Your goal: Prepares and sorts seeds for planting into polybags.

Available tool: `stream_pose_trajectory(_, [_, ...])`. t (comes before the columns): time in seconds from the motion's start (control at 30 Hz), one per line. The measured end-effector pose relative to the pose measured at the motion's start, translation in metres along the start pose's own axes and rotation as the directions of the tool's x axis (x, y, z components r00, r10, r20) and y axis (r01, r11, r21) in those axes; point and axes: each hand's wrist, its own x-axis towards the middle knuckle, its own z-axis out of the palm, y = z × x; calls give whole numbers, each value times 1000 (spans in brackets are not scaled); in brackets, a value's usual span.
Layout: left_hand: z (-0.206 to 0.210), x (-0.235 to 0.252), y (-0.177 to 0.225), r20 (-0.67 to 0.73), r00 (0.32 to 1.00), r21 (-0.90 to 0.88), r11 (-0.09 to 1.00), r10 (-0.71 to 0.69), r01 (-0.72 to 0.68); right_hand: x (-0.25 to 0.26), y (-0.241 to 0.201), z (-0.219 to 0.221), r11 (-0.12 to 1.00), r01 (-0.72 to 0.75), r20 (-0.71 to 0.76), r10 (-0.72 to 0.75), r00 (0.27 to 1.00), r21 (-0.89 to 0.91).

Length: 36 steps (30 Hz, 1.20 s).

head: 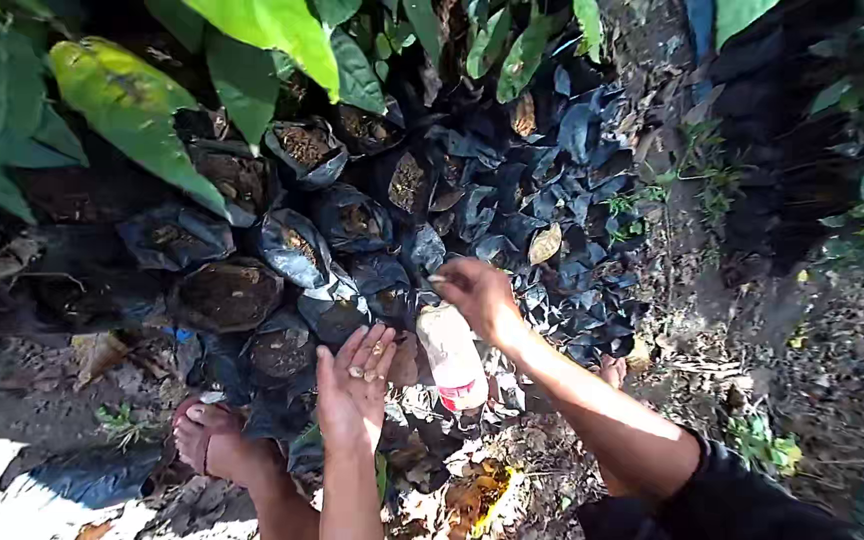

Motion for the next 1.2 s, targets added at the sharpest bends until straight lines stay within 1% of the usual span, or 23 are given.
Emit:
stream_pose_trajectory(0.03, [0,1,-3,-1,1000,6,1000,-3,4,15,20,-22,998,-49,-100,46,994,-27])
stream_pose_trajectory(0.07, [1,1,-5,0,1000,11,1000,-7,7,33,45,-42,992,-120,-207,107,972,-48])
stream_pose_trajectory(0.13, [1,2,-10,11,1000,-5,1000,-13,13,70,93,-75,961,-271,-355,233,905,-61])
stream_pose_trajectory(0.17, [1,3,-14,18,1000,-7,1000,-12,12,86,114,-88,942,-326,-391,271,880,-82])
stream_pose_trajectory(0.23, [0,5,-21,43,999,-3,1000,3,-3,117,137,-103,904,-396,-385,313,868,-160])
stream_pose_trajectory(0.33, [1,4,-26,41,999,19,1000,6,-6,144,141,-108,852,-428,-327,328,886,-303])
stream_pose_trajectory(0.4, [0,3,-24,28,1000,24,1000,-6,5,150,139,-107,832,-437,-300,344,890,-343])
stream_pose_trajectory(0.53, [-1,5,-16,7,1000,8,1000,-13,13,154,144,-97,823,-454,-305,360,882,-342])
stream_pose_trajectory(0.6, [2,5,-11,-21,1000,18,1000,-14,14,160,138,-92,802,-494,-331,390,859,-337])
stream_pose_trajectory(0.7, [6,6,-7,-23,1000,21,1000,-15,16,168,122,-82,759,-563,-361,451,817,-326])
stream_pose_trajectory(0.73, [7,7,-8,-22,1000,24,999,-22,23,165,124,-82,756,-563,-368,446,816,-334])
stream_pose_trajectory(0.8, [10,7,-11,-25,999,41,999,-36,37,156,133,-78,780,-508,-355,388,850,-365])
stream_pose_trajectory(0.9, [15,5,-18,-15,999,72,996,-51,52,146,154,-76,807,-380,-202,322,925,-452])
stream_pose_trajectory(0.97, [16,3,-20,20,998,84,995,-64,62,141,152,-81,790,-358,-89,364,927,-498])
stream_pose_trajectory(1.0, [17,3,-19,33,997,84,995,-63,60,139,144,-86,789,-353,-83,362,928,-503])
stream_pose_trajectory(1.03, [18,2,-18,38,997,74,995,-62,59,133,132,-88,804,-344,-117,330,937,-486])
stream_pose_trajectory(1.1, [16,3,-21,38,997,34,997,-74,73,102,92,-86,875,-272,-207,202,957,-402])
stream_pose_trajectory(1.13, [14,4,-23,37,996,4,997,-83,83,79,68,-79,915,-204,-190,144,971,-349])
stream_pose_trajectory(1.2, [14,3,-27,61,993,-31,994,-103,105,22,28,-50,978,-26,-22,22,1000,-206])
